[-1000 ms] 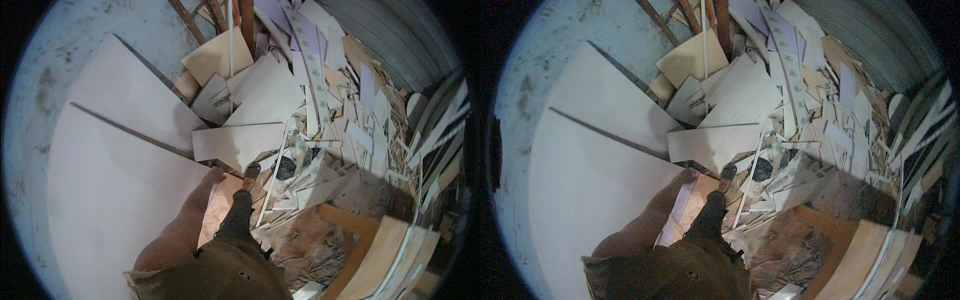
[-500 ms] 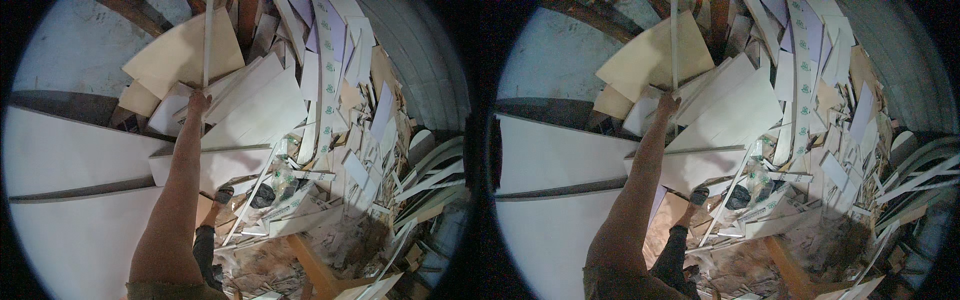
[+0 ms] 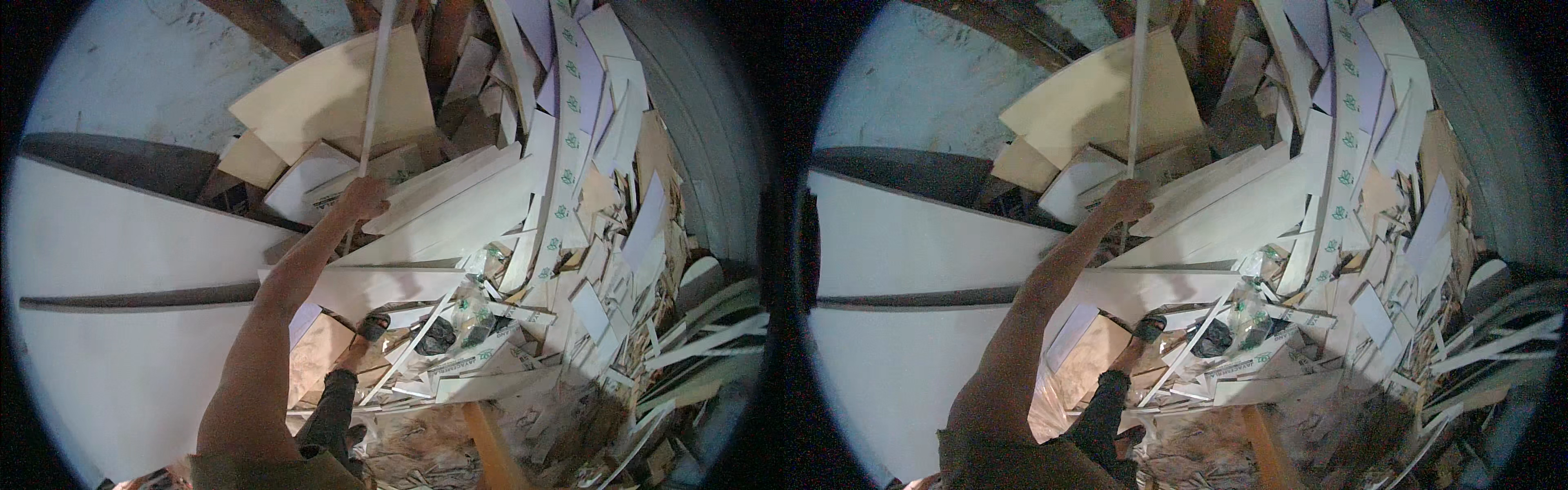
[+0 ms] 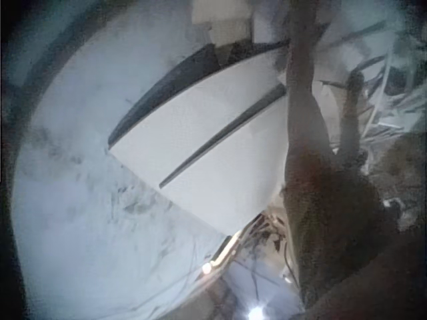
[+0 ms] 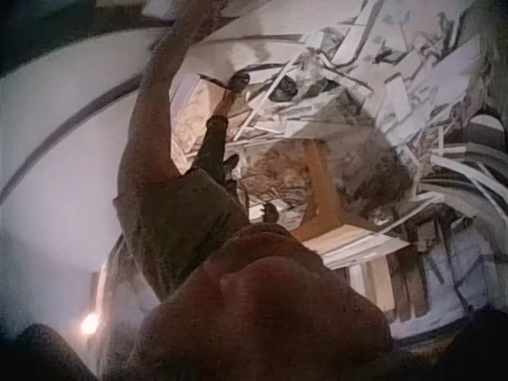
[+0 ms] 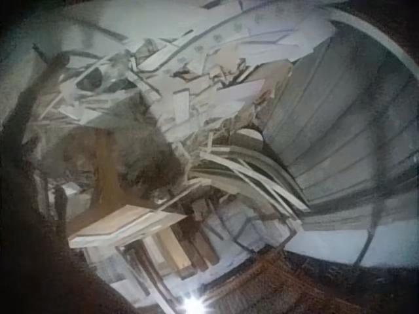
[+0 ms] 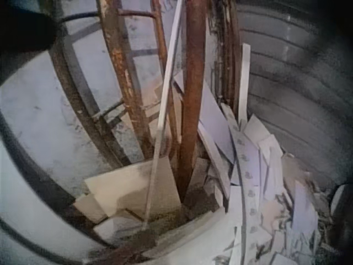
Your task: The person organizes pieces of white board on a table and then hammers a long wooden strip onto another wooden component.
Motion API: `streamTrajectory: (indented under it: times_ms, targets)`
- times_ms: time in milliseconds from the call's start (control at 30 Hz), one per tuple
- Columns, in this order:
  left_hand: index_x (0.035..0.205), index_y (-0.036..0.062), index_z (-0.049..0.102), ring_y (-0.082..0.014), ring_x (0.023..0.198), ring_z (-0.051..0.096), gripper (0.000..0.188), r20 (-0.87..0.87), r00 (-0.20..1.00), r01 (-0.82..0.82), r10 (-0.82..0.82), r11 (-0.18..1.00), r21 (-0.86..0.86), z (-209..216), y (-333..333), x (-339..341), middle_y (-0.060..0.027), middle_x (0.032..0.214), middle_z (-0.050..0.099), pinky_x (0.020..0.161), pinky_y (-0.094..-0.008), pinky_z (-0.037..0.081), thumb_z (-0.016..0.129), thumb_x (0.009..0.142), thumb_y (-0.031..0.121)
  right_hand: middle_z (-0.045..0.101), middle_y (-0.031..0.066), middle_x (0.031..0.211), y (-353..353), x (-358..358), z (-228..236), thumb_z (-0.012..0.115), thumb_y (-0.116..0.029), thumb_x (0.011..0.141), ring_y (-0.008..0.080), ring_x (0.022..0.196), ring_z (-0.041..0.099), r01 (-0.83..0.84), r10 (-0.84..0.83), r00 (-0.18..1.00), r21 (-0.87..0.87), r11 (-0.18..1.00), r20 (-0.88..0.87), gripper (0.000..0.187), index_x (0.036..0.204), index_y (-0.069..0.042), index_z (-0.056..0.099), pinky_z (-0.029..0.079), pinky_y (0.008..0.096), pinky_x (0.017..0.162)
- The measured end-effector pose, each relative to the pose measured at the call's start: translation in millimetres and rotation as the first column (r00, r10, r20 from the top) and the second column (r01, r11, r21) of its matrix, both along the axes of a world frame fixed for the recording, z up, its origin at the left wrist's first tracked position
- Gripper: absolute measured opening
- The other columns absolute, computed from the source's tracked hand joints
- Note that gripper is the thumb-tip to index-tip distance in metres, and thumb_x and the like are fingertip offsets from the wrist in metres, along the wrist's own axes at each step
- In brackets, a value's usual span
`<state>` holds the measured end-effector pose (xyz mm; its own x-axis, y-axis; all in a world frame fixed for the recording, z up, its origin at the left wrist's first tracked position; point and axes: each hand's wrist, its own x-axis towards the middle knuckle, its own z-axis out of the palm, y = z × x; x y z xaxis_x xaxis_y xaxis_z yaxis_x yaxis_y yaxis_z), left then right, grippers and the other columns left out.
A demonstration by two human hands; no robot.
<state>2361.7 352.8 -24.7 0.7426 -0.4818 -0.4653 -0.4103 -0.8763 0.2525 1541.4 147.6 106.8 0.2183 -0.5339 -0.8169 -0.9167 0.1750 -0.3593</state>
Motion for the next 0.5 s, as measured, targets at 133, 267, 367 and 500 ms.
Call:
streamTrajectory:
  times_ms: [133,267,367,500]
  targets:
    - [0.109,-0.0021,0.060,-0.0350,0.091,0.065,0.054,0.057,0.992,0.110,-0.111,0.993,0.031,-4,-20,-3,-0.0204,0.091,0.066,0.085,-0.0465,0.051,0.059,0.083,0.046,0.066,0.0105,0.094,25,-5,8,0.059,-0.019,0.090,0.0179,0.076,0.063,0.019,-0.019,1.000,-0.019,1.000,0.007,0.028,0.111,-0.001,0.062,0.052,0.0313,0.064]
    - [0.099,-0.0024,0.065,-0.0337,0.095,0.064,0.050,0.172,0.973,0.156,-0.153,0.988,-0.006,-2,-14,-3,-0.0188,0.093,0.067,0.087,-0.0466,0.050,0.054,0.087,0.045,0.066,0.0095,0.094,55,-21,14,0.059,-0.020,0.091,0.0163,0.077,0.063,0.028,-0.027,0.999,-0.033,0.999,0.030,0.028,0.111,-0.001,0.062,0.052,0.0305,0.066]
    - [0.096,-0.0021,0.066,-0.0340,0.091,0.064,0.050,0.140,0.978,0.155,-0.154,0.988,0.004,31,3,3,-0.0191,0.090,0.066,0.083,-0.0464,0.051,0.053,0.087,0.046,0.066,0.0088,0.095,81,-37,22,0.059,-0.021,0.091,0.0150,0.078,0.062,0.041,-0.038,0.997,-0.040,0.998,0.063,0.029,0.112,-0.001,0.062,0.052,0.0299,0.067]
    - [0.097,0.0011,0.064,-0.0398,0.083,0.063,0.055,0.108,0.972,0.196,-0.207,0.975,0.110,138,47,-7,-0.0195,0.087,0.065,0.094,-0.0478,0.044,0.047,0.088,0.053,0.067,0.0101,0.090,112,-46,31,0.057,-0.023,0.092,0.0181,0.076,0.064,0.101,-0.100,0.995,0.069,0.992,-0.014,0.030,0.115,-0.002,0.061,0.052,0.0314,0.067]
